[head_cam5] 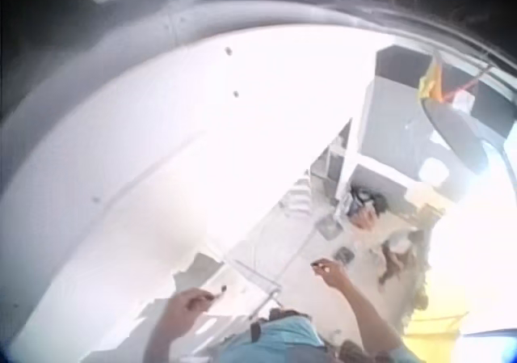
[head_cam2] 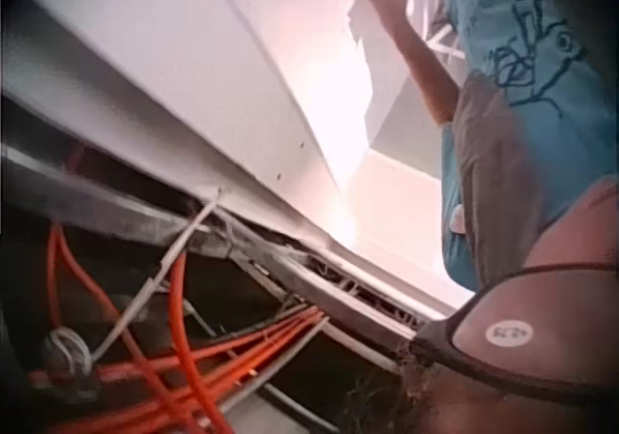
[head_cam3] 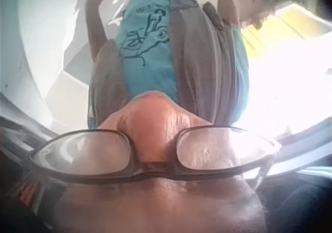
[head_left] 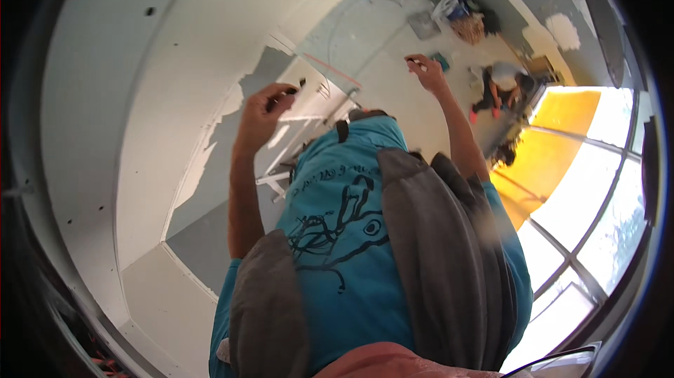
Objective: The person connects wires in a ceiling-mounted junction box. They pull wires through the box and manipulate electrical components with their hands and a small tool.
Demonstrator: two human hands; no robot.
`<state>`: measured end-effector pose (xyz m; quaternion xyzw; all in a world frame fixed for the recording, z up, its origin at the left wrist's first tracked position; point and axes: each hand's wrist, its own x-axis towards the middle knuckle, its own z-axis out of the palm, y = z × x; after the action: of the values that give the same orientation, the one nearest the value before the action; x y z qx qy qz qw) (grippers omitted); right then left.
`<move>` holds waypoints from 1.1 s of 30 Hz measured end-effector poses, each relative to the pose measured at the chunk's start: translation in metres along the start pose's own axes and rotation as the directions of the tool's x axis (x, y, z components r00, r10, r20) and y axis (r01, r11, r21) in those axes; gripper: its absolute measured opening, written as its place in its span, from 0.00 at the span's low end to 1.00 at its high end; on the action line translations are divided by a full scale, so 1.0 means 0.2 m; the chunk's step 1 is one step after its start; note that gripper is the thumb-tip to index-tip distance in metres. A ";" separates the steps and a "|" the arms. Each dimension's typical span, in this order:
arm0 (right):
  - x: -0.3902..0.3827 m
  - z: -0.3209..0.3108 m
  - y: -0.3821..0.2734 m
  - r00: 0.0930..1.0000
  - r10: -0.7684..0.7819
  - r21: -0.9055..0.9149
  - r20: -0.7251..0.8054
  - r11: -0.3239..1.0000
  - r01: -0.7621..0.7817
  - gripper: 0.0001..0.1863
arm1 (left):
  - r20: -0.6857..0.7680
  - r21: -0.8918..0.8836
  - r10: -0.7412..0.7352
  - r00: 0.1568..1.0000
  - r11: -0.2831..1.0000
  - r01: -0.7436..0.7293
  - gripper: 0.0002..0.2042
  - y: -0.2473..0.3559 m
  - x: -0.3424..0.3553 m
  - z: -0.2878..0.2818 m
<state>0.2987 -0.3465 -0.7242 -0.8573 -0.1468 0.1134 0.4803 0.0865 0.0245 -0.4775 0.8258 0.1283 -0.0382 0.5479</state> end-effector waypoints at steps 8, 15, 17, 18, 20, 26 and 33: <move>-0.45 0.09 0.07 0.902 0.310 0.451 0.300 0.787 -0.421 0.33 | -0.006 0.192 0.139 0.990 0.972 -0.135 0.18 0.17 -0.09 -0.03; -0.46 0.22 0.09 0.879 0.290 0.438 0.380 0.780 -0.447 0.28 | -0.072 -0.335 0.170 0.983 0.924 -0.185 0.24 0.18 -0.04 -0.04; -0.43 0.24 0.00 0.886 0.303 0.438 0.352 0.783 -0.442 0.27 | -0.104 -0.404 0.142 0.984 0.898 -0.173 0.23 0.20 0.00 -0.04; -0.41 0.22 -0.04 0.876 0.295 0.498 0.383 0.732 -0.464 0.27 | -0.134 -0.391 0.158 0.978 0.899 -0.198 0.23 0.21 0.00 -0.04; -0.43 0.22 -0.06 0.902 0.164 0.628 0.398 0.668 -0.399 0.29 | -0.155 -0.476 0.147 0.977 0.856 -0.204 0.21 0.22 -0.01 -0.05; -0.29 0.00 -0.91 0.908 -0.303 0.868 0.290 0.483 -0.117 0.29 | -0.114 -0.419 0.152 0.982 0.889 -0.186 0.25 0.35 -0.03 -0.11; -0.24 -0.45 -1.89 0.601 -0.794 0.787 -0.086 0.316 0.530 0.31 | -0.025 -0.201 0.430 0.903 0.882 -0.426 0.27 0.68 -0.17 -0.17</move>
<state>0.2309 -0.2475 -0.3528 -0.4052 -0.5044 0.0882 0.7574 0.0859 0.0007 -0.3347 0.7734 -0.0593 0.0884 0.6249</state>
